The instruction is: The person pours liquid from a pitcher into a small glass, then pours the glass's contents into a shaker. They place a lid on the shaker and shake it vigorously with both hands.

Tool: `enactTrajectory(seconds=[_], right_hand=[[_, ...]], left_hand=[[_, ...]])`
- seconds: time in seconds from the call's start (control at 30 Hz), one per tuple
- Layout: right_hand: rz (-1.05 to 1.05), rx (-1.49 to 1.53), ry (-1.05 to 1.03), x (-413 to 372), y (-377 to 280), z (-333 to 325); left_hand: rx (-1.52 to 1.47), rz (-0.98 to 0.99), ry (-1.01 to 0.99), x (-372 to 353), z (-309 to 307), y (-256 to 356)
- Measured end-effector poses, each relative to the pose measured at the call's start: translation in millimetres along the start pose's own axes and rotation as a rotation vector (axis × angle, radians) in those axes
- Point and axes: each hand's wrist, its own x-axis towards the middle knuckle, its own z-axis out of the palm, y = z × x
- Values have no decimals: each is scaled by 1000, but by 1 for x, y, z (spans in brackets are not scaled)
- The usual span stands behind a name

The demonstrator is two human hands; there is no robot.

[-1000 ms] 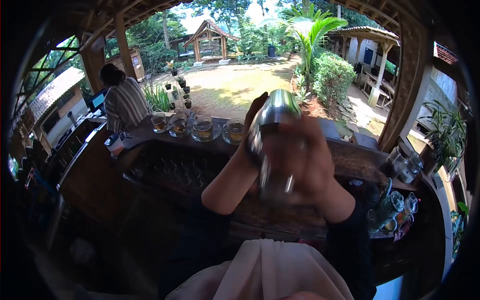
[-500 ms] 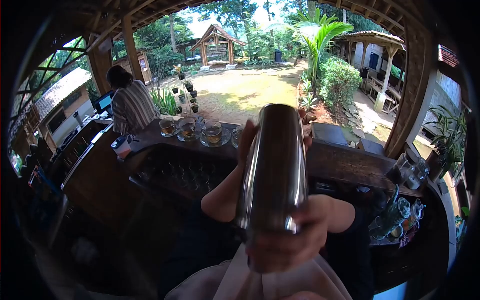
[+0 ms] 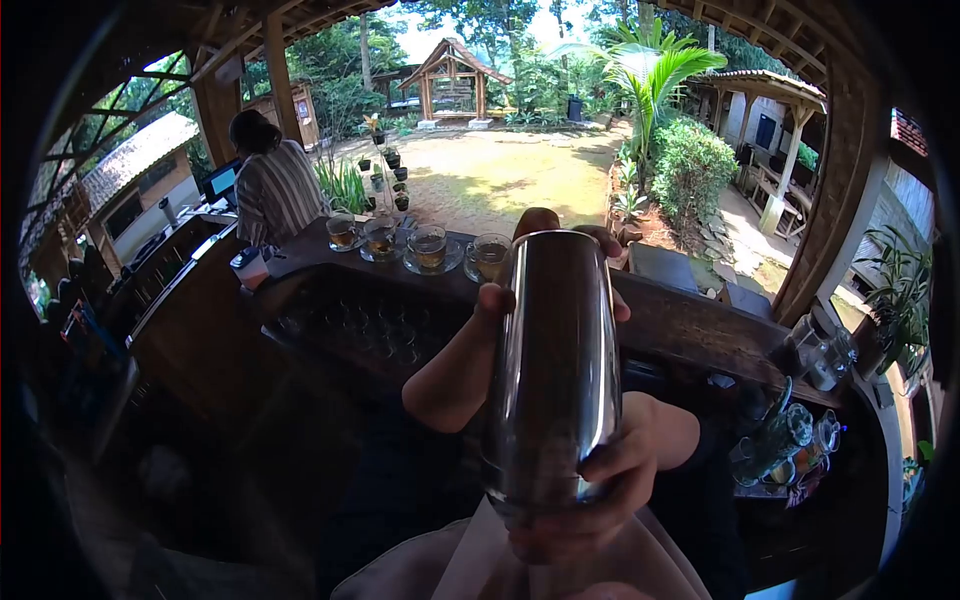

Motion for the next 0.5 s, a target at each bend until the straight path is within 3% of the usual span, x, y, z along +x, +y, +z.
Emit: enactTrajectory(seconds=[0.03,0.07,0.1,0.13,0.2,0.27,0.33,0.4,0.43,0.47,0.5], right_hand=[[-95,-27,187,-13,1,12],[-182,-55,372,-18,1,17],[65,-38,-62,-14,22,-28],[397,-18,-31,-23,37,-22],[1461,234,227,-37,46,-6],[1028,22,60,-22,32,-21],[513,-25,-256,25,-7,-48],[-122,23,-115,37,-32,-55],[-382,-53,180,31,-32,-41],[-379,-51,186,25,-30,-41],[-134,-30,158,19,-24,-45]], left_hand=[[-10,-102,109,-5,-5,4],[-189,-371,327,-7,-9,14],[-380,-392,411,-24,-55,15],[-571,-412,492,-43,-95,10],[-44,-249,1348,-40,-99,-11],[-103,-202,1274,-42,-82,-7],[-491,-384,807,-28,-24,4],[-264,-387,158,0,9,0],[48,1,-111,13,16,-18],[53,-1,-106,11,15,-13],[-57,-183,198,6,12,-3]])
